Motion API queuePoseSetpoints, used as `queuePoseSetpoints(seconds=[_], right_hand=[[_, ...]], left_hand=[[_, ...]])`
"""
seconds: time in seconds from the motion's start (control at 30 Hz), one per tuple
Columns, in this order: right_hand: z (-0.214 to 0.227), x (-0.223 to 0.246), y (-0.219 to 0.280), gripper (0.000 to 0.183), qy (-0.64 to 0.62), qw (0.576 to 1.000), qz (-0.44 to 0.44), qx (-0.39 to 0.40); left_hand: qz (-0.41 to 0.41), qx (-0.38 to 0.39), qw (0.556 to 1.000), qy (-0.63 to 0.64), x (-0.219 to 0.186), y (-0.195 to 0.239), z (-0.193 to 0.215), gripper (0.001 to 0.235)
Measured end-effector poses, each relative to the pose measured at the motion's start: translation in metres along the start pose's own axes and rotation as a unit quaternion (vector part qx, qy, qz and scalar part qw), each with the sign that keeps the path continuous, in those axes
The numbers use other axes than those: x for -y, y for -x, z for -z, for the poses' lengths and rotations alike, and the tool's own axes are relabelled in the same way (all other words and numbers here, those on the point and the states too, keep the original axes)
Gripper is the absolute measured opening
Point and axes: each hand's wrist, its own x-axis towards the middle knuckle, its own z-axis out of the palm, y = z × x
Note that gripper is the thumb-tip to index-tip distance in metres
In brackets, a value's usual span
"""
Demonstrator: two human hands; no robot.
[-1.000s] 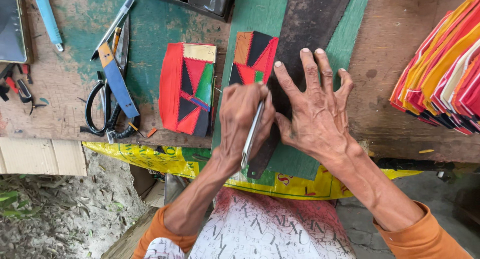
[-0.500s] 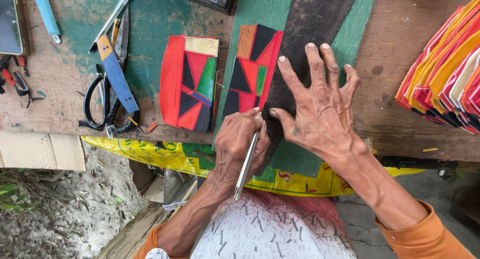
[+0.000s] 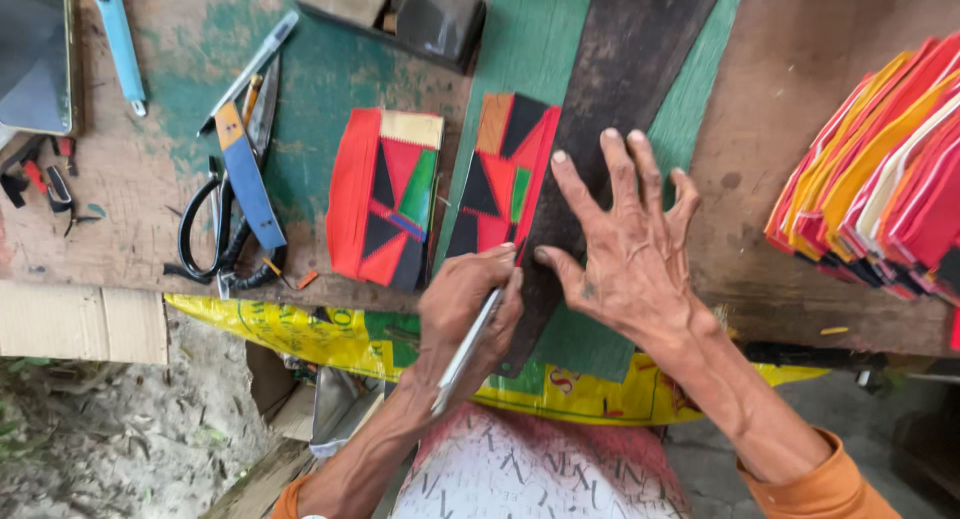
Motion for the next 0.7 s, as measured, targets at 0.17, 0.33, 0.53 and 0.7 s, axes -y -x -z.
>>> queuePoseSetpoints(seconds=[0.17, 0.33, 0.53, 0.7], right_hand=[[-0.001, 0.004, 0.002, 0.092, -0.005, 1.000, -0.015, 0.006], [0.000, 0.000, 0.001, 0.093, 0.000, 1.000, -0.015, 0.008], [0.000, 0.001, 0.000, 0.094, 0.004, 1.000, -0.010, 0.013], [0.004, 0.003, -0.001, 0.094, 0.003, 1.000, -0.012, 0.013]], left_hand=[[0.081, -0.048, 0.993, 0.066, 0.015, -0.028, -0.027, 0.015], [0.072, -0.058, 0.993, 0.068, 0.039, -0.040, -0.056, 0.018], [0.048, -0.061, 0.996, 0.044, 0.043, -0.036, -0.056, 0.017], [0.048, -0.047, 0.997, 0.046, 0.038, -0.041, -0.053, 0.016]])
